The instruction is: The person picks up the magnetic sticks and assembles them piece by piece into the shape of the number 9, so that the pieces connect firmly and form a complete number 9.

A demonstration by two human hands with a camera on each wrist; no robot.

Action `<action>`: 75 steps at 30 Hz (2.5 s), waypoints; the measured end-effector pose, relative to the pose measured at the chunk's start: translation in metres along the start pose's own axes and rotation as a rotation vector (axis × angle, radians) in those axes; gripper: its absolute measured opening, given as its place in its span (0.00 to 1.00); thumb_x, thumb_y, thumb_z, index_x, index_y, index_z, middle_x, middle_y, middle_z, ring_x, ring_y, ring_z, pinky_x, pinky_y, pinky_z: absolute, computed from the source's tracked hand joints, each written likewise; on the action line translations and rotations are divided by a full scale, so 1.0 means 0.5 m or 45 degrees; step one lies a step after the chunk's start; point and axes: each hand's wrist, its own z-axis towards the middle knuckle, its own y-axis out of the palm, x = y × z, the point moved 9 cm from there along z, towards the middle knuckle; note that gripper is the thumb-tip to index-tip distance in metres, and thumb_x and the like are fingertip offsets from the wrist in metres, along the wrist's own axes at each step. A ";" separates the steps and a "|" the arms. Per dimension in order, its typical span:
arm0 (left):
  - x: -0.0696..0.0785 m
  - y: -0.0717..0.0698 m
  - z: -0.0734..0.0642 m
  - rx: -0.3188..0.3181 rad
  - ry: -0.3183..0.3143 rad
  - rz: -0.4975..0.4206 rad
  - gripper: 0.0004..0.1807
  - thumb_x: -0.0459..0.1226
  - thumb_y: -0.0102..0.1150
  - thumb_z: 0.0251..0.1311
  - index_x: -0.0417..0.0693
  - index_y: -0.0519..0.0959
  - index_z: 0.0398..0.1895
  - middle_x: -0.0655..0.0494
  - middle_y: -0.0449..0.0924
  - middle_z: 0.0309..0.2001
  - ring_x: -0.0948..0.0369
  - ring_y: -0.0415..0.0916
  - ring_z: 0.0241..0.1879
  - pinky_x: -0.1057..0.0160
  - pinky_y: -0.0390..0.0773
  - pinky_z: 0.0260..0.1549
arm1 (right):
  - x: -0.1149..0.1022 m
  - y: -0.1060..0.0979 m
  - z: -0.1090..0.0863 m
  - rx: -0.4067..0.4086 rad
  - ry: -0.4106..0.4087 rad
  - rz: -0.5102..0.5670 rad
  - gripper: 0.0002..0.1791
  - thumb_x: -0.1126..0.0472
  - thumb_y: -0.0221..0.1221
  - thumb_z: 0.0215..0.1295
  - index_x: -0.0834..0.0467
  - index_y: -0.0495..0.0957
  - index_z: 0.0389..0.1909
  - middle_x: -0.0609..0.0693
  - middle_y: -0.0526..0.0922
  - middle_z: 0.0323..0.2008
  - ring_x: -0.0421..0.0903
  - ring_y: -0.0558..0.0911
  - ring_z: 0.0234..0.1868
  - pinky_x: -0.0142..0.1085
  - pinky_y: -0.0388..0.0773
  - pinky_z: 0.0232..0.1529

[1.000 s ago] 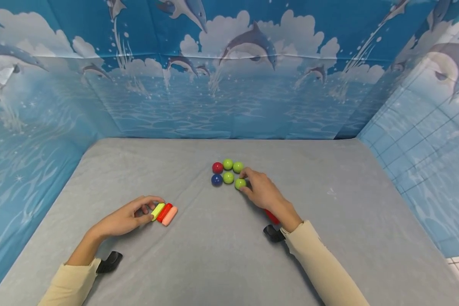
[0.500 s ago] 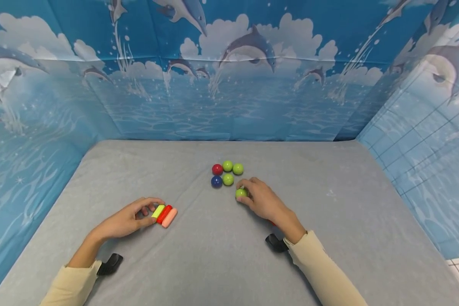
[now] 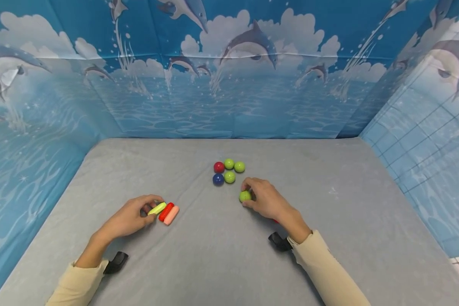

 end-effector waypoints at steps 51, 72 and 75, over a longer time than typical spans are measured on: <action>0.231 0.109 0.177 -0.094 0.233 0.040 0.13 0.28 0.62 0.64 0.49 0.82 0.50 0.53 0.80 0.44 0.56 0.75 0.45 0.55 0.74 0.48 | -0.003 0.011 0.004 -0.070 -0.034 -0.053 0.17 0.63 0.70 0.61 0.59 0.80 0.49 0.51 0.83 0.45 0.47 0.82 0.41 0.45 0.80 0.45; 0.263 0.178 0.213 -0.138 0.257 0.030 0.13 0.30 0.60 0.67 0.49 0.81 0.52 0.52 0.78 0.47 0.56 0.74 0.48 0.54 0.74 0.54 | 0.001 0.001 -0.003 -0.056 -0.049 -0.050 0.18 0.65 0.69 0.61 0.60 0.79 0.51 0.53 0.84 0.48 0.49 0.83 0.43 0.46 0.80 0.46; 0.266 0.181 0.215 -0.142 0.270 0.037 0.13 0.30 0.61 0.66 0.48 0.81 0.52 0.53 0.79 0.47 0.56 0.75 0.48 0.54 0.74 0.54 | 0.000 -0.001 -0.003 -0.056 -0.057 -0.051 0.18 0.65 0.69 0.61 0.61 0.79 0.51 0.54 0.84 0.48 0.49 0.83 0.43 0.46 0.80 0.46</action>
